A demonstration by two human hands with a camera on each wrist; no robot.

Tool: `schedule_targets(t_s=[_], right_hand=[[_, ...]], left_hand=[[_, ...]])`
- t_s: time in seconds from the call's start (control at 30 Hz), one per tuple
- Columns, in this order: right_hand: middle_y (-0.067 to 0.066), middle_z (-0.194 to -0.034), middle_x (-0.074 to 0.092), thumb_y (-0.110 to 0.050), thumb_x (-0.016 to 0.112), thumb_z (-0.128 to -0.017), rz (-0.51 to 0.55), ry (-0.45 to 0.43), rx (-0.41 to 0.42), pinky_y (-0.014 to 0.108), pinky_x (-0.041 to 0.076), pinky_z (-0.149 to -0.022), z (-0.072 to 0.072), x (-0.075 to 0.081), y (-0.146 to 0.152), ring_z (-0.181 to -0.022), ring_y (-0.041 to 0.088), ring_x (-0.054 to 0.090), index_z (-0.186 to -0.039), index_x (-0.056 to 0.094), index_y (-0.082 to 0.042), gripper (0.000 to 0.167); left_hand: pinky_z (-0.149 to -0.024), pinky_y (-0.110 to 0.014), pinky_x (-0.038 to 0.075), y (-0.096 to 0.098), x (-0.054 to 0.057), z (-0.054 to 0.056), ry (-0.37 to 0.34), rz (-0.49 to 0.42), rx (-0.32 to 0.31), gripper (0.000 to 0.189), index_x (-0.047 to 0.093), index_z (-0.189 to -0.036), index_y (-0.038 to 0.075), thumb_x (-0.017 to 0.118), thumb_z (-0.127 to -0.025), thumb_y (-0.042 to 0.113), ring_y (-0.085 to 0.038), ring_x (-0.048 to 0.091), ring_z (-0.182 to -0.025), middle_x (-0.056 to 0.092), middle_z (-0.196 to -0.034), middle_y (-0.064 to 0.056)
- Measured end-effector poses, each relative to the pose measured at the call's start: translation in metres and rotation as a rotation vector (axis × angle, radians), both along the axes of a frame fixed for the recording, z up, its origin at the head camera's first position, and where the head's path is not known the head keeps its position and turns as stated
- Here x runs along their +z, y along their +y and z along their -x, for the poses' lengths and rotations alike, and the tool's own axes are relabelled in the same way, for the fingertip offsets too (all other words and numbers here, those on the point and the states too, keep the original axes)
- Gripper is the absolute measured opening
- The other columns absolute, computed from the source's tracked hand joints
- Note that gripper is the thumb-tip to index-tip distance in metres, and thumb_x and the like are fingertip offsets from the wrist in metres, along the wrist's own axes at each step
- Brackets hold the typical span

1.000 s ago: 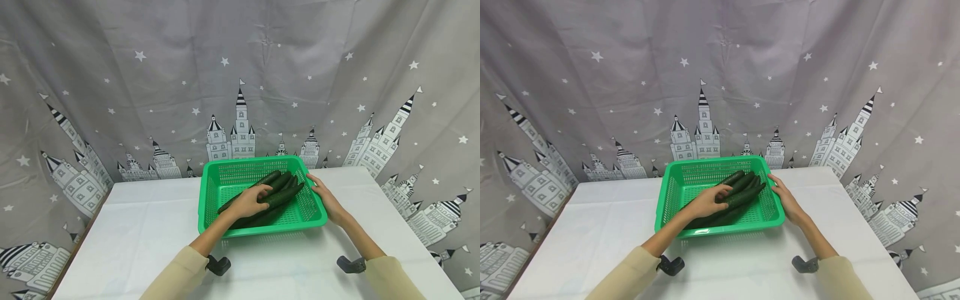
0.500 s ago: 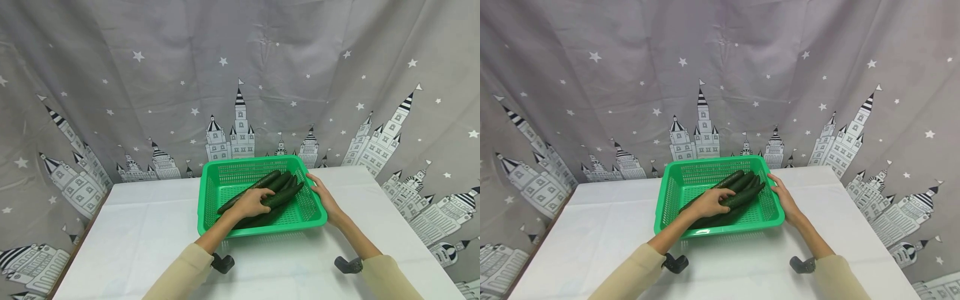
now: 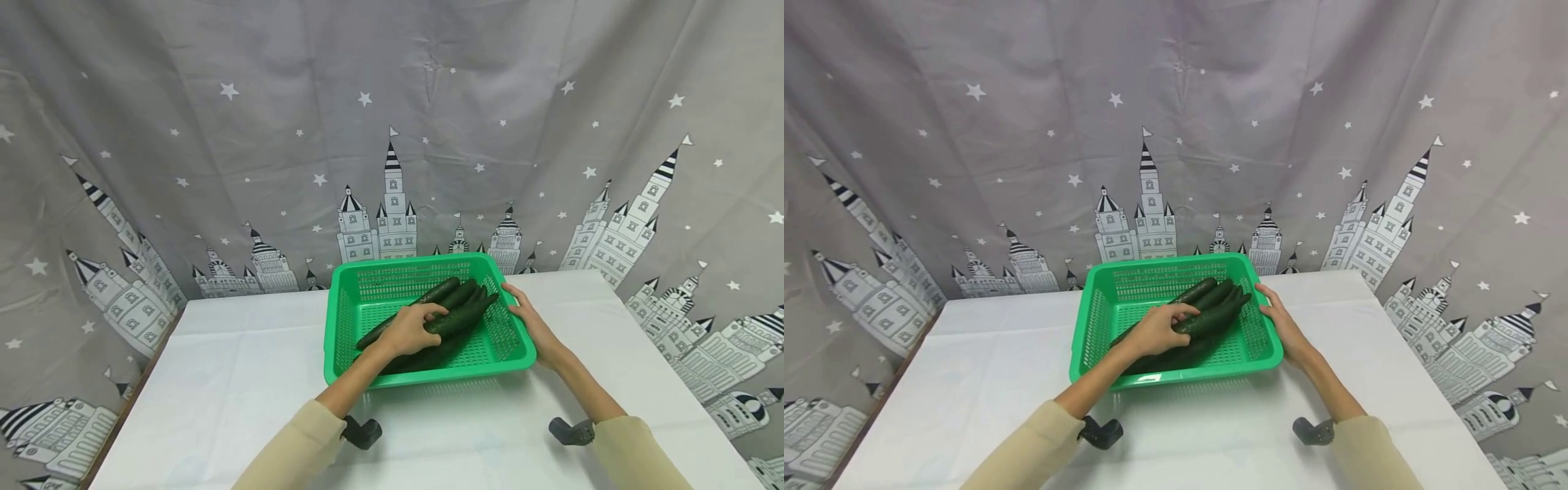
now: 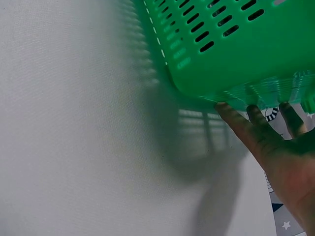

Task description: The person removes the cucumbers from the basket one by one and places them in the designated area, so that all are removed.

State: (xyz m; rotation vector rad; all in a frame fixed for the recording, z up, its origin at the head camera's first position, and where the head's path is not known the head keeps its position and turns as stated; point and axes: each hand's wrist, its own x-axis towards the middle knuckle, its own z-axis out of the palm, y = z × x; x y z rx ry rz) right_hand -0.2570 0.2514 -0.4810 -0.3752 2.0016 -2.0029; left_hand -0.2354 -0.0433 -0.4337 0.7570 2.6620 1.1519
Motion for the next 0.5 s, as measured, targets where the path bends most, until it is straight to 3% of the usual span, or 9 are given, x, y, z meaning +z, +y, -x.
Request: schedule_targets(t_s=[0.2, 0.4, 0.5], right_hand=[[0.018, -0.163, -0.001, -0.022, 0.023, -0.11, -0.011, 0.001, 0.0, 0.041, 0.039, -0.103, 0.0, 0.001, 0.001, -0.143, 0.045, 0.019, -0.161, 0.004, -0.016, 0.055], [0.02, -0.162, 0.0, -0.022, 0.023, -0.11, 0.004, 0.003, 0.0, 0.034, 0.047, -0.095, 0.0, 0.001, 0.002, -0.138, 0.047, 0.025, -0.161, 0.003, -0.015, 0.055], [0.021, -0.162, 0.001, -0.022, 0.022, -0.11, 0.009, 0.002, 0.005, 0.033, 0.048, -0.094, 0.0, 0.002, 0.001, -0.137, 0.047, 0.027, -0.161, 0.003, -0.015, 0.055]], left_hand=[[-0.075, -0.037, 0.053, -0.006, 0.014, 0.001, 0.052, -0.107, 0.069, 0.05, 0.061, -0.137, 0.009, 0.072, -0.088, 0.005, -0.034, 0.062, -0.112, 0.063, -0.124, -0.019], [-0.078, -0.043, 0.054, -0.013, 0.038, 0.005, 0.173, -0.21, 0.176, 0.05, 0.063, -0.135, 0.008, 0.075, -0.087, 0.006, -0.036, 0.064, -0.103, 0.066, -0.119, -0.019], [-0.08, -0.045, 0.053, -0.021, 0.053, 0.004, 0.176, -0.242, 0.255, 0.052, 0.063, -0.137, 0.011, 0.076, -0.087, 0.009, -0.034, 0.063, -0.103, 0.066, -0.12, -0.016]])
